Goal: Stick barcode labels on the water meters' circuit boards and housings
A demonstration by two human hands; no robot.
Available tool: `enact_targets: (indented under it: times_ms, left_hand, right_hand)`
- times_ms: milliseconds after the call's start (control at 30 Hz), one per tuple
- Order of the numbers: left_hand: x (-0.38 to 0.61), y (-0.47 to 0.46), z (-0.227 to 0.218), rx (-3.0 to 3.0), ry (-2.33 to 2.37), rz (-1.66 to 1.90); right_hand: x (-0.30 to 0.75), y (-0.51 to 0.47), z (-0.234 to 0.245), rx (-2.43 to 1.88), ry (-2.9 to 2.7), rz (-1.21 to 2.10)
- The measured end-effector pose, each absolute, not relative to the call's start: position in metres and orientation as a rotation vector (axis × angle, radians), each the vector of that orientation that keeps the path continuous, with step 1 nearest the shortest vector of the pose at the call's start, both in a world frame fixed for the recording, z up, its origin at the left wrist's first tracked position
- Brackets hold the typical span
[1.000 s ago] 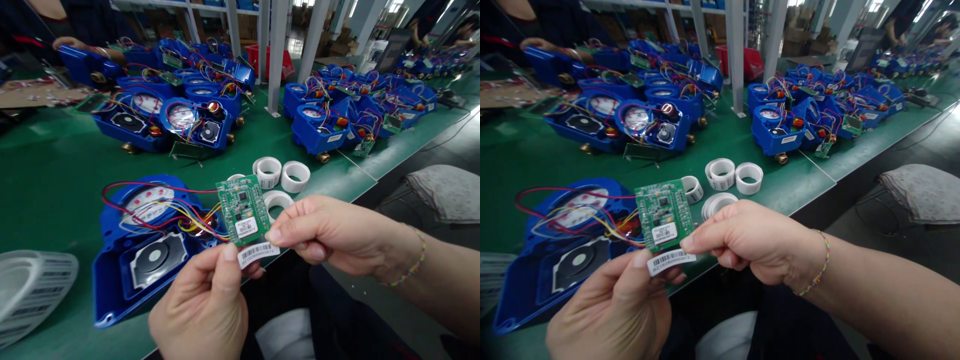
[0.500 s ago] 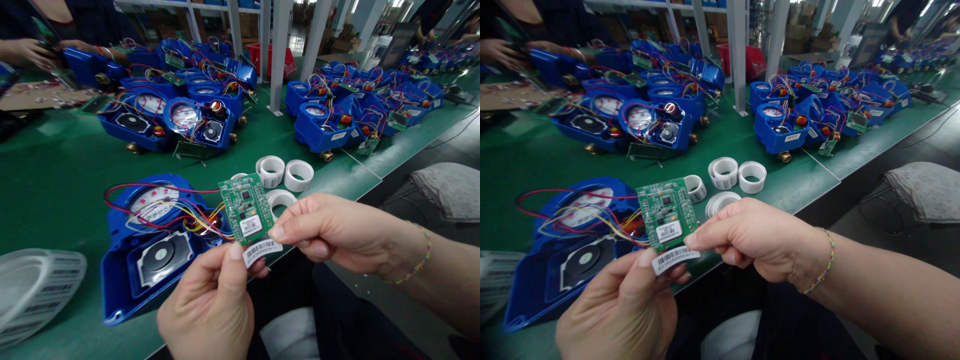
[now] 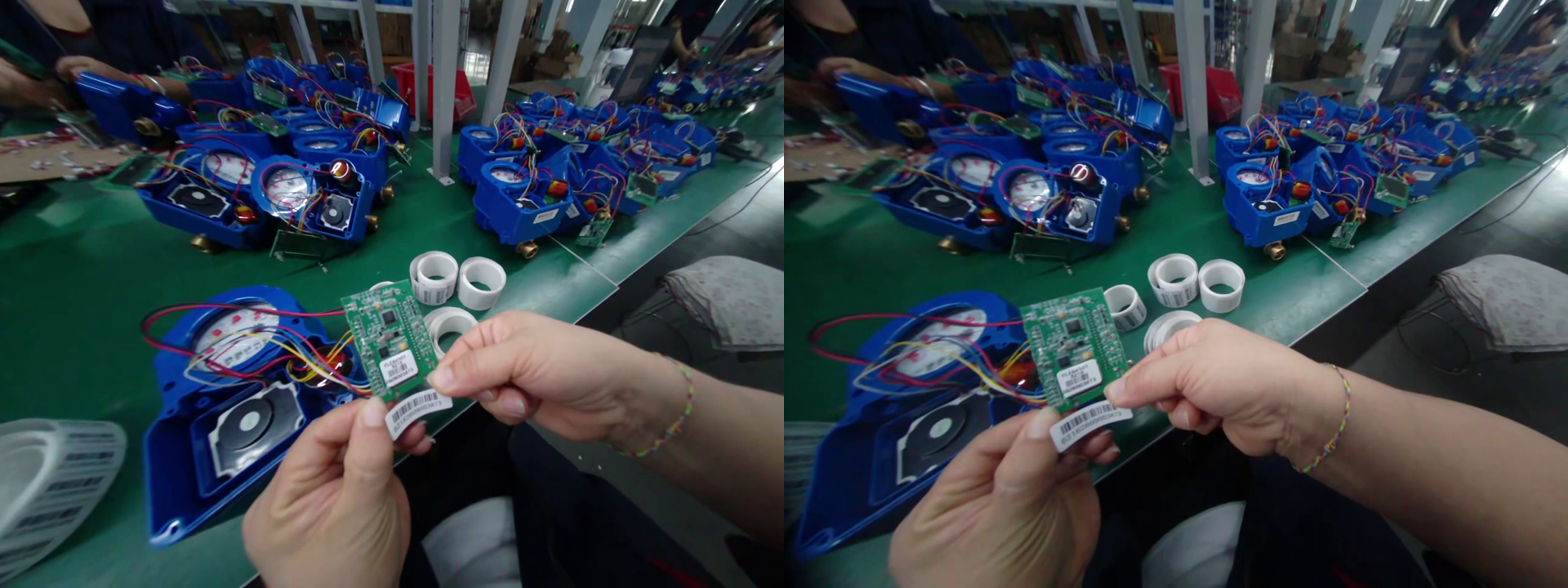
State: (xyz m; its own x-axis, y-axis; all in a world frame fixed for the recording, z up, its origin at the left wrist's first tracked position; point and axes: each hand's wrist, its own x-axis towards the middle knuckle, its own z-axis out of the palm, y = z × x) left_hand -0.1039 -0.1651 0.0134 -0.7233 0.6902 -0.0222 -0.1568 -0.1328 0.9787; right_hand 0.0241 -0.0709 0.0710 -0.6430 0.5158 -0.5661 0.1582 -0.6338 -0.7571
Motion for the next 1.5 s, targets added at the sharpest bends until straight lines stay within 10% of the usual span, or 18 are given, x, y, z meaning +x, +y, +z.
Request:
enact_targets:
  times_ms: [1000, 1500]
  left_hand:
    - [-0.104, -0.166, 0.014, 0.576, 1.454, 1.957]
    - [-0.140, -0.235, 0.002, 1.096, 1.978, 1.756]
  right_hand:
    - [0.030, -0.077, 0.082, -1.110, -1.201, 2.365]
    - [-0.003, -0.122, 0.004, -0.667, -1.422, 1.051]
